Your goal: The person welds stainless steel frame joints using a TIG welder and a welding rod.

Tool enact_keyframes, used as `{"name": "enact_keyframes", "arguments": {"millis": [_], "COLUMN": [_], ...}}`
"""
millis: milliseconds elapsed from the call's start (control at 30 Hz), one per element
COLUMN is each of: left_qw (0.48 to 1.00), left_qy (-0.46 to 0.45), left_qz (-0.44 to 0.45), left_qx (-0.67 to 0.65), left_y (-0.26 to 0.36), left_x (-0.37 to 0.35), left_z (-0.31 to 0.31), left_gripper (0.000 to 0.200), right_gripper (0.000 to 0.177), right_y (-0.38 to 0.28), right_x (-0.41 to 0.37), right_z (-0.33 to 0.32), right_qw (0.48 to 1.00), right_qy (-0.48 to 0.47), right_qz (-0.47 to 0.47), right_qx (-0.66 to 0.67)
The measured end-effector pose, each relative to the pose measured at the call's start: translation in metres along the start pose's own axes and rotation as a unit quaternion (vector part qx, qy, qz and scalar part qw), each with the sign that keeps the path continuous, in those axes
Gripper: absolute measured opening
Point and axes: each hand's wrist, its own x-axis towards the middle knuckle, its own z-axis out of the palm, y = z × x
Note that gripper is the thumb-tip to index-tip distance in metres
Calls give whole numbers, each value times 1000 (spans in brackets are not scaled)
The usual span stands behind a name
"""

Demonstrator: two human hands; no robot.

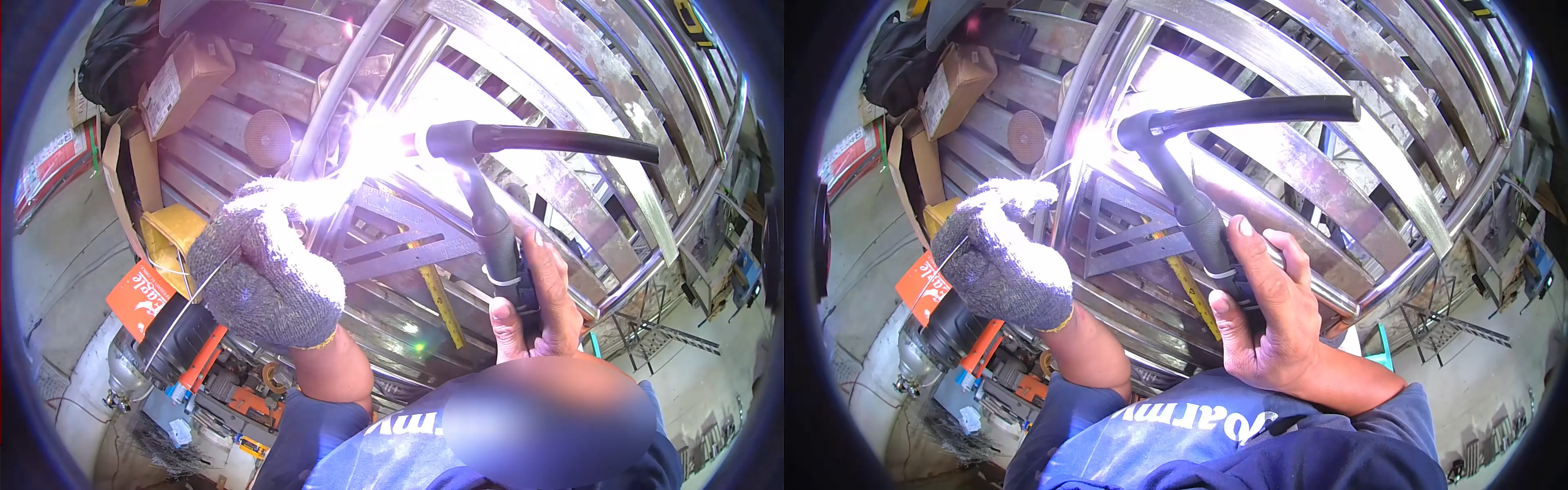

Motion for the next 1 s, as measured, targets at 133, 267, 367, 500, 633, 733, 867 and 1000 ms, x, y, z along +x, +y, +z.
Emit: {"name": "enact_keyframes", "arguments": {"millis": [133, 267, 367, 500, 633, 733, 867, 1000], "left_qw": [990, 992, 990, 996, 997, 994, 995, 992], "left_qy": [62, 45, 58, 80, 69, 74, 67, 94], "left_qz": [24, 6, -7, 24, 12, 31, 46, 29], "left_qx": [-125, -115, -129, -36, -42, -69, -62, -76], "left_y": [-12, -12, -10, -9, -6, -13, -14, -6], "left_x": [-9, -10, -12, -13, -13, -14, -12, -11], "left_z": [8, 4, 7, 7, 5, 6, 5, 11], "left_gripper": [40, 39, 39, 38, 35, 33, 27, 31], "right_gripper": [70, 71, 71, 71, 71, 71, 69, 66], "right_y": [2, 5, 5, 4, 5, 4, 2, 1], "right_x": [-9, -7, -7, -6, -5, -5, -3, -1], "right_z": [15, 9, 9, 10, 10, 9, 8, 5], "right_qw": [991, 997, 997, 997, 997, 997, 998, 999], "right_qy": [97, 57, 58, 57, 57, 54, 45, 31], "right_qz": [33, 3, 5, 5, 1, 3, 4, -9], "right_qx": [84, 50, 55, 55, 58, 59, 50, 27]}}
